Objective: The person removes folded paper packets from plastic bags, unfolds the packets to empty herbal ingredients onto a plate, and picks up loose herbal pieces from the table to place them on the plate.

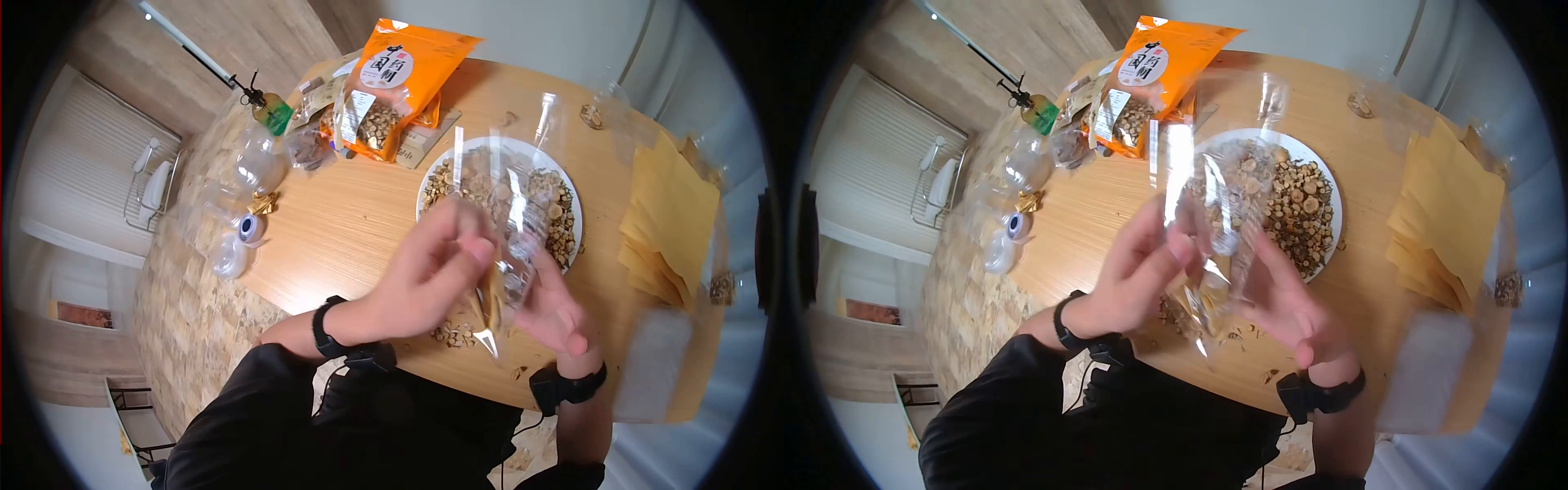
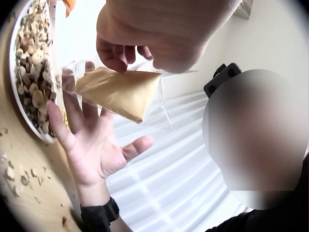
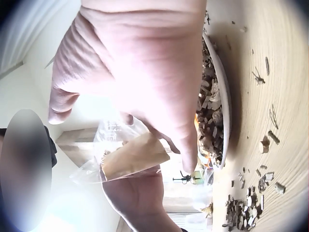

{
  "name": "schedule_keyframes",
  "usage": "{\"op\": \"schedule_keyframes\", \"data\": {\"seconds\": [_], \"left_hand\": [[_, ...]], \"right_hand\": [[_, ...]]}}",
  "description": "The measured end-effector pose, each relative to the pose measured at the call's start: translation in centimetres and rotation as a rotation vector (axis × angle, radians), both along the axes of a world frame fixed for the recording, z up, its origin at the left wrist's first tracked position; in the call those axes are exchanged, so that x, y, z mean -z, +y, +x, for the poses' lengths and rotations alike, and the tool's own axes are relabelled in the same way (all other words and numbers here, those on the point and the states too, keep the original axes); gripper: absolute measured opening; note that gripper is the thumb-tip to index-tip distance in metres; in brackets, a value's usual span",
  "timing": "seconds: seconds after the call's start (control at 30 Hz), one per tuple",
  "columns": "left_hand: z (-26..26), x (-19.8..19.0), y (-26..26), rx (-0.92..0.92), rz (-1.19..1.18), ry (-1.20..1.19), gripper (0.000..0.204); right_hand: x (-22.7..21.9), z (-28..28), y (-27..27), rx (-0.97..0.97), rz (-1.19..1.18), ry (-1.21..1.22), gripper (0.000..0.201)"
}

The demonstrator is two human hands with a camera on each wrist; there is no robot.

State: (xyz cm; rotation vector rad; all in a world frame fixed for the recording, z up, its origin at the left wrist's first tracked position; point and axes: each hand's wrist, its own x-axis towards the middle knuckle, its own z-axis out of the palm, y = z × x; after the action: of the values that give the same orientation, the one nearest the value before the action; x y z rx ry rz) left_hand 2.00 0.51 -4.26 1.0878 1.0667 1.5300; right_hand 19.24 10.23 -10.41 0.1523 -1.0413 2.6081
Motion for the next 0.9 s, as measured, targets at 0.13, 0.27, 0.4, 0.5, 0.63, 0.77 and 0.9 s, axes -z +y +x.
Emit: {"op": "schedule_keyframes", "data": {"seconds": [0.13,0.27,0.4,0.5,0.63,0.77,0.9], "left_hand": [[0.9,1.2,1.4,0.065,0.241,0.242,0.026],[-0.4,1.2,1.7,0.038,0.281,0.706,0.045],[-1.6,0.7,1.6,-0.080,0.247,0.814,0.048],[-2.9,0.3,1.9,-0.252,0.319,0.830,0.059],[-4.7,-1.0,2.2,-0.452,0.471,0.971,0.052],[-5.1,-2.7,1.1,-0.018,-0.013,0.833,0.021],[-6.6,-1.2,0.2,0.010,-0.093,0.510,0.007]], "right_hand": [[0.6,1.6,0.2,-0.001,-0.020,-0.139,0.138],[1.0,3.2,-0.4,0.225,0.258,-0.391,0.106],[1.1,3.5,-0.6,0.294,0.612,-0.544,0.063],[-1.3,2.2,-0.5,-0.014,0.088,-0.250,0.108],[-1.5,1.1,-0.1,-0.228,-0.124,-0.189,0.128],[-1.5,0.9,0.4,-0.267,0.057,-0.304,0.132],[1.2,0.8,1.6,-0.268,-0.157,-0.142,0.127]]}}
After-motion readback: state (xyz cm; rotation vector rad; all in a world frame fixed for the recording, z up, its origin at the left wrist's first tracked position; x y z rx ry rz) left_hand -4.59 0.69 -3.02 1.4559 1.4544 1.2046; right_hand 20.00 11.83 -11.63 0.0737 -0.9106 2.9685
